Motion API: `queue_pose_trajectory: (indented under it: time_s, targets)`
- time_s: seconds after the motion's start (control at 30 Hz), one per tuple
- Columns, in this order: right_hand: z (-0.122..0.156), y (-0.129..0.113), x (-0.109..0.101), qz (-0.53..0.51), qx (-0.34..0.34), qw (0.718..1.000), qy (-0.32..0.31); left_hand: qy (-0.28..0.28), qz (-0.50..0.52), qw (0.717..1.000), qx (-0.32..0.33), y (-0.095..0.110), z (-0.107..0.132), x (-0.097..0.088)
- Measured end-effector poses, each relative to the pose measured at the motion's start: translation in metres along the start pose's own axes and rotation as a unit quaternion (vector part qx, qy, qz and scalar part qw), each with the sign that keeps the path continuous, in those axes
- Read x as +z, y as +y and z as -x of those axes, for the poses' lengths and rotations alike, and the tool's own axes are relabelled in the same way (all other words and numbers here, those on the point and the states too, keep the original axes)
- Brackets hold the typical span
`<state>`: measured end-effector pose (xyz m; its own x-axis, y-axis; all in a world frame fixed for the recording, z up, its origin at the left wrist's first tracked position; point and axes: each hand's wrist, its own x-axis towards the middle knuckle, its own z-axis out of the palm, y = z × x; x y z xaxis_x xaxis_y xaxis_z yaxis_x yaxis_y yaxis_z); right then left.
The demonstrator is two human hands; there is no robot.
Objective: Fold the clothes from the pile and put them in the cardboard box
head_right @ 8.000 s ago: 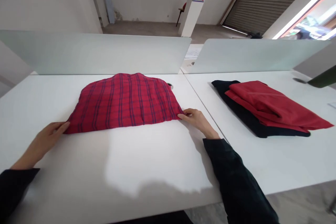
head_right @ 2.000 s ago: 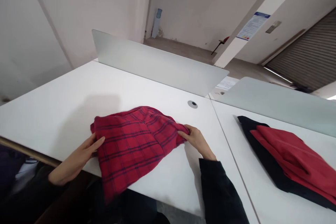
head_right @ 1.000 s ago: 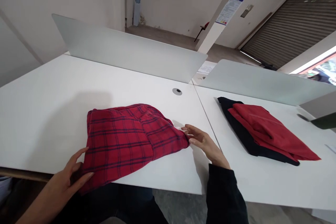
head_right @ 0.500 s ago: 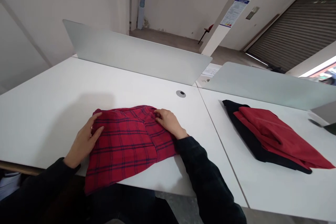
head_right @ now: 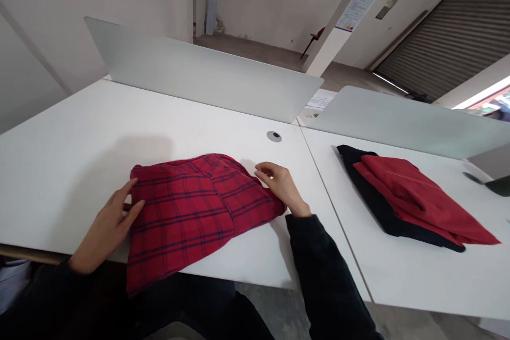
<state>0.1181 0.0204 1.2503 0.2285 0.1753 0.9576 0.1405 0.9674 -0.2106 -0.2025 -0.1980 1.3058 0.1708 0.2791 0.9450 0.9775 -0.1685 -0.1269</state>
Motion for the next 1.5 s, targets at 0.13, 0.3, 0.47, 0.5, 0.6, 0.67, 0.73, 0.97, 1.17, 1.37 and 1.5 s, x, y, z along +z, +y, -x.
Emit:
queue_pose_trajectory:
  time_s: [0.13,0.3,0.47,0.5,0.6,0.67,0.73,0.97,1.17,1.37,1.5]
  targets:
    - [0.048,0.018,-0.032,-0.014,0.058,0.998,0.001,-0.057,0.044,0.994,-0.081,-0.008,0.034,-0.015]
    - [0.080,0.036,-0.024,-0.044,0.085,0.995,-0.005,-0.124,0.002,0.988,-0.089,-0.009,0.066,-0.001]
    - [0.078,0.042,-0.012,0.005,0.107,0.992,0.060,-0.124,-0.004,0.991,-0.056,-0.002,0.073,0.012]
    - [0.077,0.044,-0.013,0.030,0.114,0.991,0.065,-0.124,0.005,0.991,-0.048,-0.003,0.074,0.012]
    - [0.080,0.048,-0.017,0.046,0.129,0.990,0.035,-0.127,0.024,0.990,-0.058,-0.009,0.079,0.007]
    - [0.082,0.047,-0.019,0.010,0.137,0.990,0.024,-0.108,0.040,0.990,-0.085,-0.011,0.080,0.004]
    - [0.081,0.042,-0.019,-0.031,0.145,0.988,0.033,-0.073,0.084,0.988,-0.108,-0.011,0.077,0.000]
    - [0.043,0.016,0.003,-0.085,0.148,0.984,-0.040,-0.038,0.343,0.920,-0.188,0.010,0.065,-0.003]
    - [0.034,0.001,0.034,-0.064,0.119,0.983,-0.124,-0.104,0.541,0.798,-0.245,0.025,0.074,0.002]
    - [0.061,-0.010,0.047,-0.109,0.124,0.963,-0.214,-0.098,0.530,0.814,-0.218,0.019,0.089,-0.001]
    - [0.071,-0.029,0.057,-0.100,0.094,0.959,-0.247,-0.063,0.414,0.899,-0.132,0.016,0.097,-0.014]
